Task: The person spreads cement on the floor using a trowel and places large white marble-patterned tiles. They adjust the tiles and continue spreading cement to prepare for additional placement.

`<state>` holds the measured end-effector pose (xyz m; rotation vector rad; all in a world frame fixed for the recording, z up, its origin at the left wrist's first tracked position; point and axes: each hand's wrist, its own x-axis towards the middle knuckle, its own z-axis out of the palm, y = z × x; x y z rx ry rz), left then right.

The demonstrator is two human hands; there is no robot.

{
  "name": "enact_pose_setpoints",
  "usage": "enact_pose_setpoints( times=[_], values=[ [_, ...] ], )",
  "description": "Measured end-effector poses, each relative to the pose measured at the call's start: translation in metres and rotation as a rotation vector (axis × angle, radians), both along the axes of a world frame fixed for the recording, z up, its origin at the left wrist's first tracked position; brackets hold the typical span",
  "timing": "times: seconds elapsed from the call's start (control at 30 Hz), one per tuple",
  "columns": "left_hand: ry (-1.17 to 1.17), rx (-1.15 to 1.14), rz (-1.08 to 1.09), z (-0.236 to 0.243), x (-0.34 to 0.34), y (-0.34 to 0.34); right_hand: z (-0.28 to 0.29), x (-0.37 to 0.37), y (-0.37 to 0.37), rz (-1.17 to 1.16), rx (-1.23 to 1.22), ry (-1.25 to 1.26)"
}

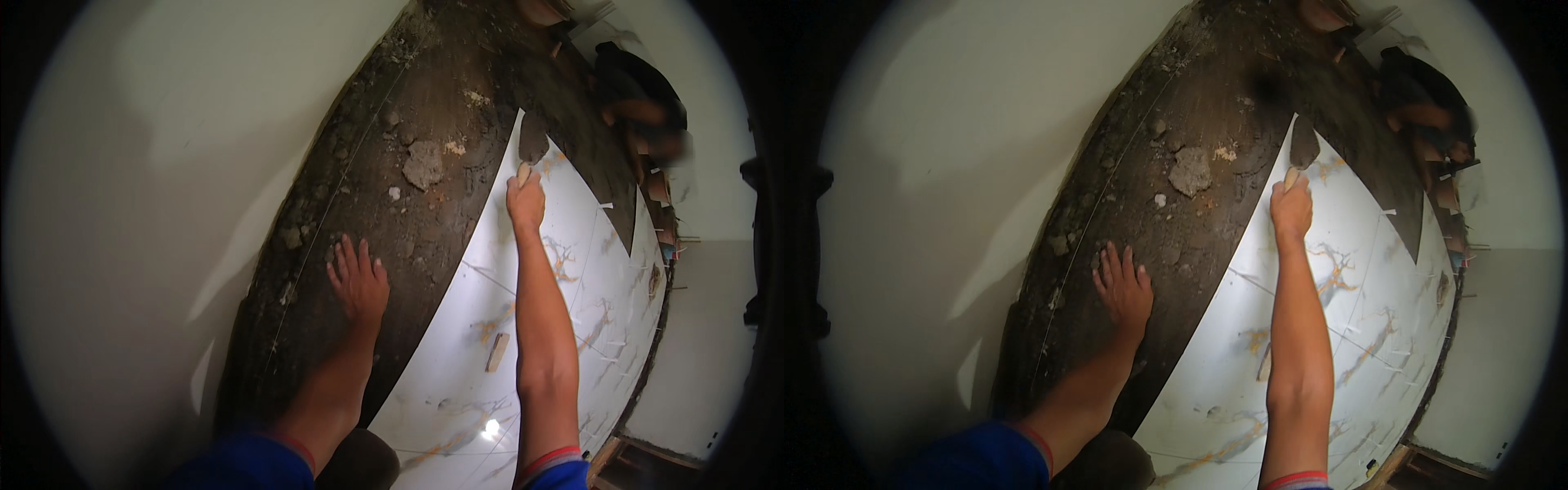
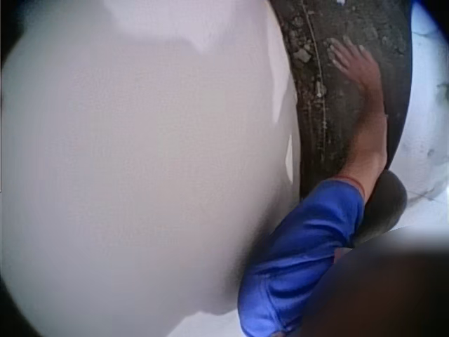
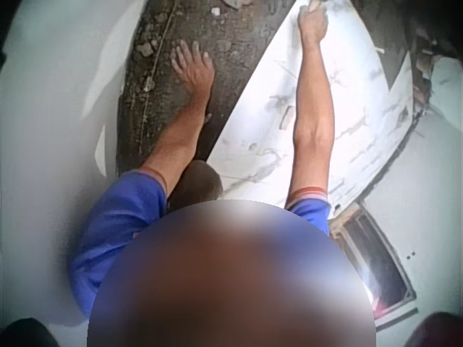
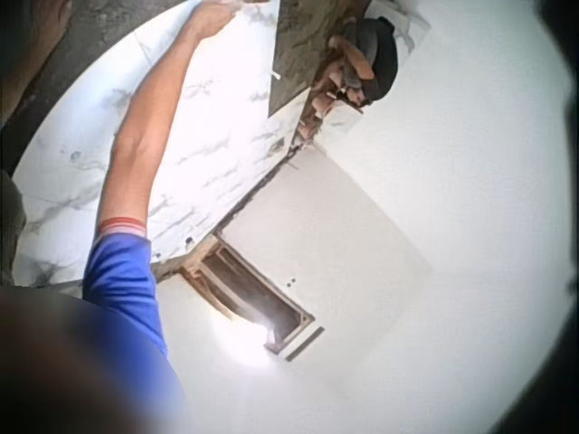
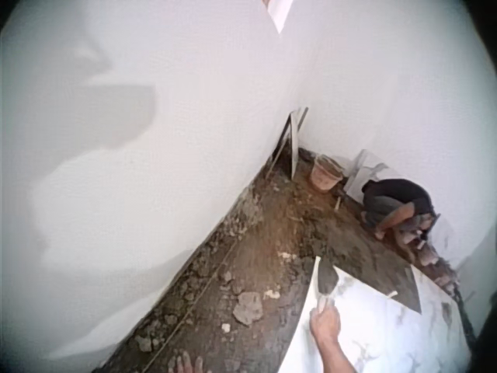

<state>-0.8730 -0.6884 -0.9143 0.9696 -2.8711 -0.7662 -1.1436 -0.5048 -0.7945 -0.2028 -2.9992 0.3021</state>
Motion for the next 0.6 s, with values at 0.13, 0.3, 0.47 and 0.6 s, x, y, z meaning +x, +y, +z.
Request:
enact_pose_setpoints(
  times=[0.13, 0.3, 0.47, 0.6],
  values=[
    [-0.062, 0.007, -0.009, 0.006, -0.004, 0.001, -0.025, -0.088, 0.009, 0.114, 0.071, 0.05],
    [-0.119, 0.001, -0.006, 0.006, -0.007, 0.002, -0.046, -0.145, 0.001, 0.119, 0.119, -0.042],
    [-0.162, -0.062, -0.021, 0.005, -0.01, 0.004, -0.05, -0.16, -0.015, 0.067, 0.179, -0.119],
    [-0.156, -0.08, -0.019, 0.005, -0.009, 0.004, -0.054, -0.139, -0.025, 0.072, 0.172, -0.143]
  ],
)
